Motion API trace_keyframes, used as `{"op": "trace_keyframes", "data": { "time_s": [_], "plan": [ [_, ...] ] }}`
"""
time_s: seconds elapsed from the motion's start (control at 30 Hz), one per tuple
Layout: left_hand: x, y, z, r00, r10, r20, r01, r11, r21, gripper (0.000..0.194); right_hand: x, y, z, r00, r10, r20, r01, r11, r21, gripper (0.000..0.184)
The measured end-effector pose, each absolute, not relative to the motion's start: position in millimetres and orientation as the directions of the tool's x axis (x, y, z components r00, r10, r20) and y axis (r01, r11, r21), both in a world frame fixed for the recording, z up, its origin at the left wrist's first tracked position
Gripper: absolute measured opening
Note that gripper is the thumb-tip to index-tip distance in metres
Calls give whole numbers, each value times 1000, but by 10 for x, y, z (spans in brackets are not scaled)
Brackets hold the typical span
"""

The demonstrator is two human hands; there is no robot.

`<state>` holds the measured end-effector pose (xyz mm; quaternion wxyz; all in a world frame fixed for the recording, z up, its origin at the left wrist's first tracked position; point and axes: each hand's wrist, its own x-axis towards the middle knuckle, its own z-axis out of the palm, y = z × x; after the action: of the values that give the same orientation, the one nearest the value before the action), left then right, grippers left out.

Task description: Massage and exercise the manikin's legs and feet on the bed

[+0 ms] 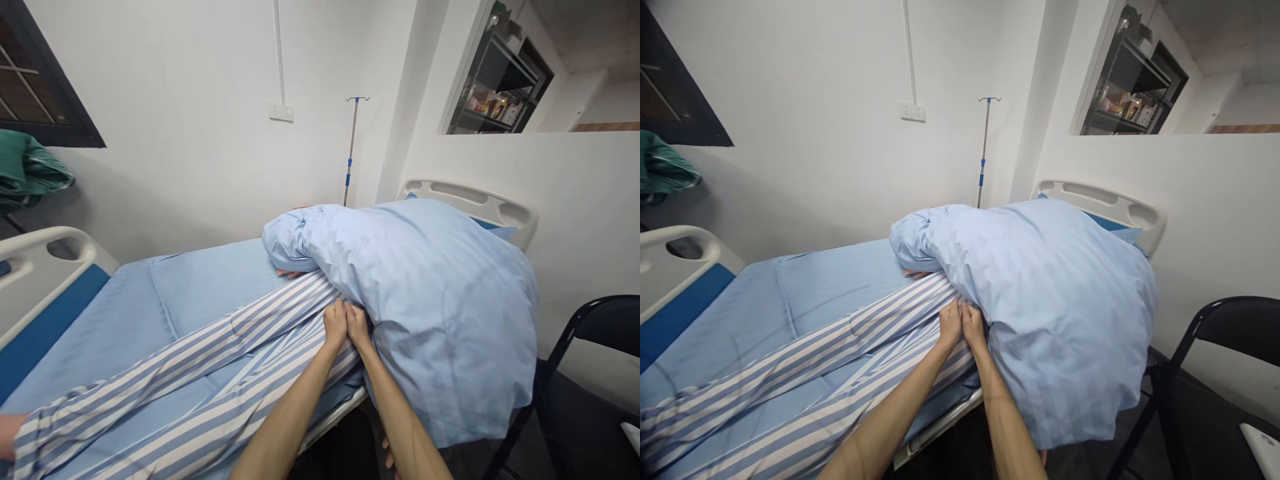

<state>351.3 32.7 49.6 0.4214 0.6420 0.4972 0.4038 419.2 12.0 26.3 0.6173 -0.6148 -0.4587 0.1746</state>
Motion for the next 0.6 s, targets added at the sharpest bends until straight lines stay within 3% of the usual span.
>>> {"op": "trace_keyframes", "data": {
  "time_s": [0.17,0.33,0.43,0.6],
  "plan": [
    [3539,247,349,183,975,124,471,-198,859,46,4212,109,325,514,798,315,347,143,-927,57],
    [3518,243,370,186,977,101,552,-189,812,45,4264,125,480,398,829,393,517,151,-843,53],
    [3524,216,394,225,971,84,621,-209,755,42,4328,133,472,419,797,435,564,147,-812,49],
    [3529,167,442,241,970,29,608,-174,775,52,4432,129,319,439,808,394,653,14,-757,48]
  ]
}}
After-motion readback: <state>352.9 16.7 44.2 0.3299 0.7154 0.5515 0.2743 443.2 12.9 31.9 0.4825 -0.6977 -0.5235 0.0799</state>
